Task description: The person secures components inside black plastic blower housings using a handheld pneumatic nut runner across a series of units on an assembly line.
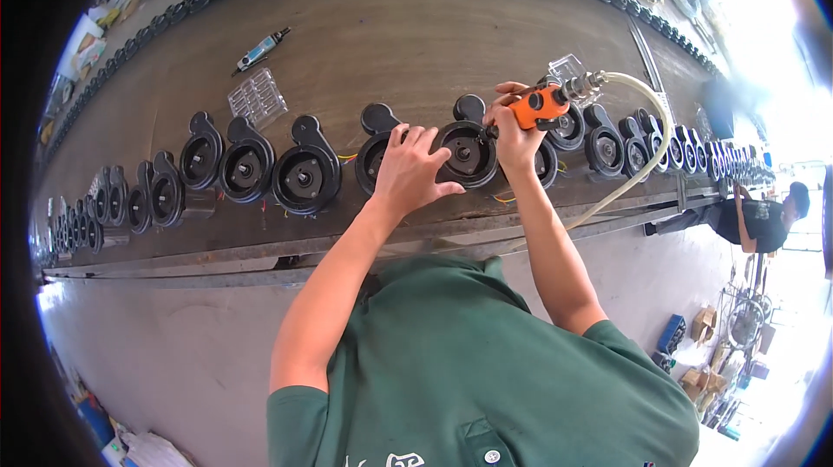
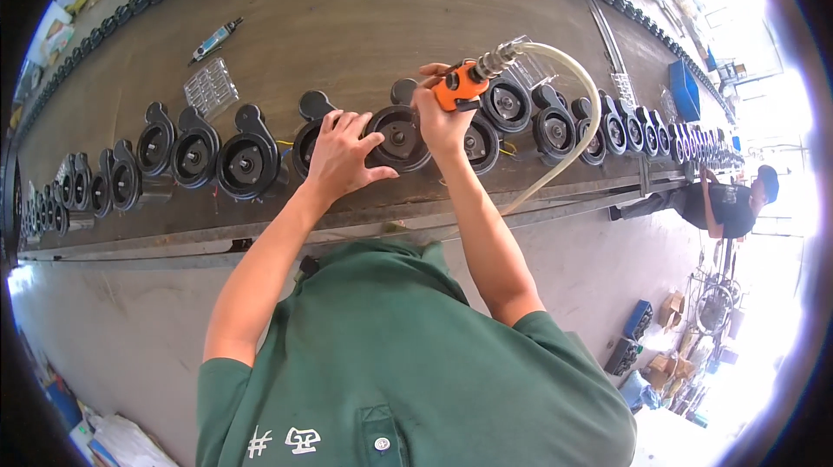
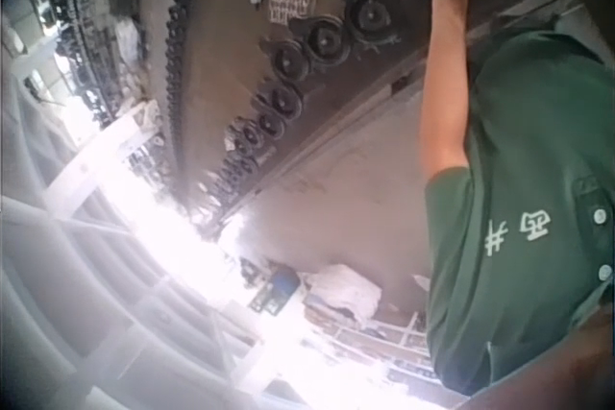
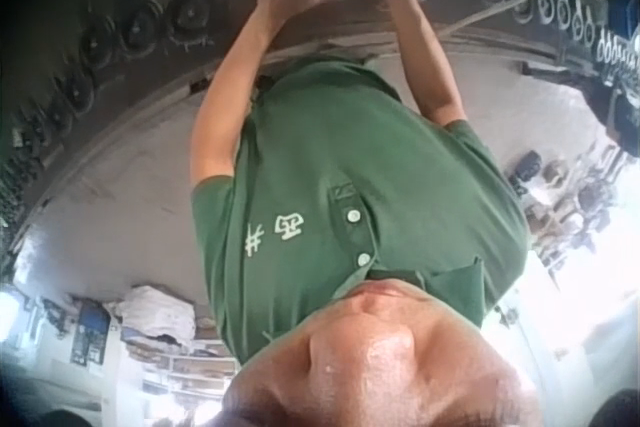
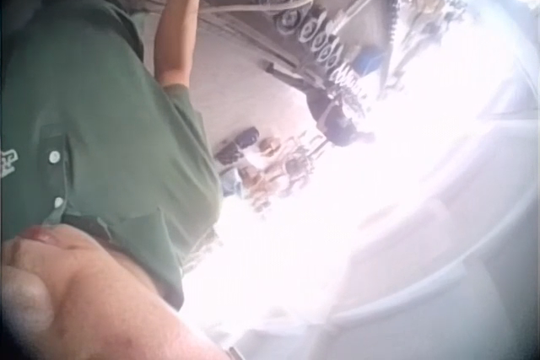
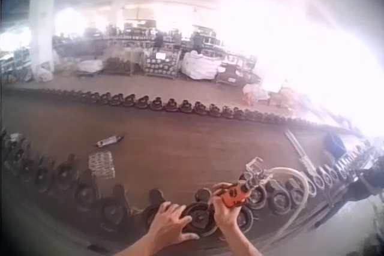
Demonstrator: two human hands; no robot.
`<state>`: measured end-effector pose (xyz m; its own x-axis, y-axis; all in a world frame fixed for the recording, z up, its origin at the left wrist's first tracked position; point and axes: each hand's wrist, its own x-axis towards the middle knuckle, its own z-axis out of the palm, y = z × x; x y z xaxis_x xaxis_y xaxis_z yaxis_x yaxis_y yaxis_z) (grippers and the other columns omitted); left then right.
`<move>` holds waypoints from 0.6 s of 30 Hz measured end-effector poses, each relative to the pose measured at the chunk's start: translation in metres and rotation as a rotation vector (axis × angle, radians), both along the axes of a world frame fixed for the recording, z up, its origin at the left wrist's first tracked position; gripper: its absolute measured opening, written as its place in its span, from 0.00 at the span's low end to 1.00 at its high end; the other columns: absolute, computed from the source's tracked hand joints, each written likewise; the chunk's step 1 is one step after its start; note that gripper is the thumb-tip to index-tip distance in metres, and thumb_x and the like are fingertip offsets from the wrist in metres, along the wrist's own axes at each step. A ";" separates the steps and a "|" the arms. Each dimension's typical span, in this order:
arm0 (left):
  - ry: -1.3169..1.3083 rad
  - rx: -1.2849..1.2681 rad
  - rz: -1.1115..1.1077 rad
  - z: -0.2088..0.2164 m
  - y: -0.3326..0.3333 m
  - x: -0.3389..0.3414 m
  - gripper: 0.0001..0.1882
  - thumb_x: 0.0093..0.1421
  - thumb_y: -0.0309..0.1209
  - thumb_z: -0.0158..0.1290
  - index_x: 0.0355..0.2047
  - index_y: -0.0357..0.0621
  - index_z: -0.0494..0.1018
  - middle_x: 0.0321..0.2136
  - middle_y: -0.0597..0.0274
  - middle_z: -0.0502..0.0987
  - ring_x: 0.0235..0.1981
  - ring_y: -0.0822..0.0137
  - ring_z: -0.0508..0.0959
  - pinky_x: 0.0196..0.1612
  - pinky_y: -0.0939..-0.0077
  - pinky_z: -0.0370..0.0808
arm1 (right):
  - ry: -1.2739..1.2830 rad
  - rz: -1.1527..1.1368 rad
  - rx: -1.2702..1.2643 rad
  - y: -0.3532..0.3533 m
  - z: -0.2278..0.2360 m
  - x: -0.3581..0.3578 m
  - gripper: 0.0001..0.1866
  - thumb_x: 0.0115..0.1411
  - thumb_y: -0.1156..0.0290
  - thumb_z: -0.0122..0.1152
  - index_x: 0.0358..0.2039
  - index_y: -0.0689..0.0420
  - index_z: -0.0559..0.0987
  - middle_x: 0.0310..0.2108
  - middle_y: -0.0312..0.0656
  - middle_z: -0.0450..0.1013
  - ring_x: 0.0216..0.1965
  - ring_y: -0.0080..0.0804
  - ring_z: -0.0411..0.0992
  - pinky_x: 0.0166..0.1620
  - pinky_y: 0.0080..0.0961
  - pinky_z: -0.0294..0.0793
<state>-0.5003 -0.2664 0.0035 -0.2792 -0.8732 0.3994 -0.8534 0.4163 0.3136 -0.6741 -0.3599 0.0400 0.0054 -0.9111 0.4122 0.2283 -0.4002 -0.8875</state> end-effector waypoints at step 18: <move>0.020 0.022 -0.015 0.000 -0.002 -0.001 0.31 0.44 0.58 0.70 0.39 0.47 0.83 0.53 0.46 0.79 0.56 0.51 0.75 0.67 0.48 0.61 | 0.044 0.084 0.032 -0.007 -0.015 -0.006 0.13 0.56 0.84 0.57 0.42 0.66 0.73 0.26 0.37 0.74 0.26 0.21 0.73 0.32 0.19 0.74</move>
<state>-0.5011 -0.2689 0.0033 -0.2850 -0.8776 0.3854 -0.8405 0.4221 0.3397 -0.6804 -0.3672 0.0252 0.1001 -0.9192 0.3808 0.2208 -0.3526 -0.9093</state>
